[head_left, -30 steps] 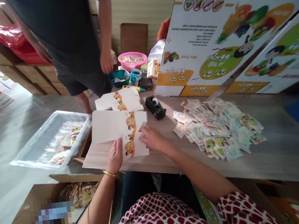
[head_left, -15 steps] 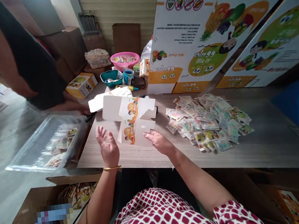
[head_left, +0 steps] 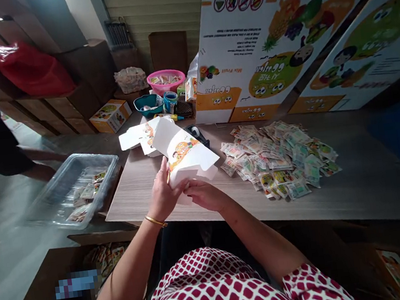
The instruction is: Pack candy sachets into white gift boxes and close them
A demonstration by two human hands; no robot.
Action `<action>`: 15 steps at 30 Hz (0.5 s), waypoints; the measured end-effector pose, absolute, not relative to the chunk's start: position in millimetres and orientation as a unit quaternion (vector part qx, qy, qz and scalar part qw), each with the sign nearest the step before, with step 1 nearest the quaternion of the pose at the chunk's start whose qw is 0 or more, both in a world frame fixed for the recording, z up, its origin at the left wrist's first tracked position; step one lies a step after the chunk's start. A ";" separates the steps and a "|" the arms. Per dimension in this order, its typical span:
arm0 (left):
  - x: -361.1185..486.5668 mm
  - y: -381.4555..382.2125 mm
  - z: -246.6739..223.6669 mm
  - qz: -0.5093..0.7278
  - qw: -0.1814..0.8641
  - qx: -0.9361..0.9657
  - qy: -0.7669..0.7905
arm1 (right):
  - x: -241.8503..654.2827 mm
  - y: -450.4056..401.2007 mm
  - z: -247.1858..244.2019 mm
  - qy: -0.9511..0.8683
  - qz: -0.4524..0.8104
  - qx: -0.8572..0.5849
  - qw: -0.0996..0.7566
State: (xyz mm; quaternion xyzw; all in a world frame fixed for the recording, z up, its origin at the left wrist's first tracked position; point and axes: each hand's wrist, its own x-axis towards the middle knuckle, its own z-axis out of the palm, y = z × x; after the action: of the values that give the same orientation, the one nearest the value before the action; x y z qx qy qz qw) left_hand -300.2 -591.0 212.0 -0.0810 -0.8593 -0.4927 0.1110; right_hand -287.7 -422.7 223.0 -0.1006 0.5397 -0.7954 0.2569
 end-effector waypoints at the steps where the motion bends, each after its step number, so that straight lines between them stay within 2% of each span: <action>1: -301.1 -591.8 214.7 -0.498 0.122 -0.069 -0.856 | -286.3 -422.6 228.6 0.581 -0.774 -0.101 0.230; 3: -303.9 -594.4 219.6 -0.533 0.151 -0.041 -0.831 | -281.9 -421.4 240.1 0.688 -0.711 -0.096 0.113; 6: -307.9 -599.1 225.2 -0.594 0.183 -0.011 -0.783 | -277.6 -417.5 248.3 0.778 -0.613 -0.034 -0.131; 7: -308.3 -599.7 226.4 -0.606 0.187 -0.010 -0.774 | -278.4 -415.8 247.5 0.783 -0.597 -0.011 -0.172; 8: -308.1 -599.7 227.0 -0.612 0.184 -0.016 -0.769 | -280.5 -414.1 245.1 0.787 -0.594 0.001 -0.168; 12: -305.9 -597.9 223.9 -0.607 0.185 -0.023 -0.773 | -293.0 -406.4 232.9 0.811 -0.582 -0.048 0.027; 15: -312.4 -602.8 217.9 -0.632 0.222 0.037 -0.742 | -294.5 -400.8 234.3 0.841 -0.538 -0.052 0.018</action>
State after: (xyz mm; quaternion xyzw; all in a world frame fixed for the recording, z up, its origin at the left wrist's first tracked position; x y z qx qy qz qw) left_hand -312.4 -602.8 217.9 0.0366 -0.7418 -0.6318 0.2217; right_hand -294.5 -400.8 234.3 -0.0524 0.8411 -0.5380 0.0179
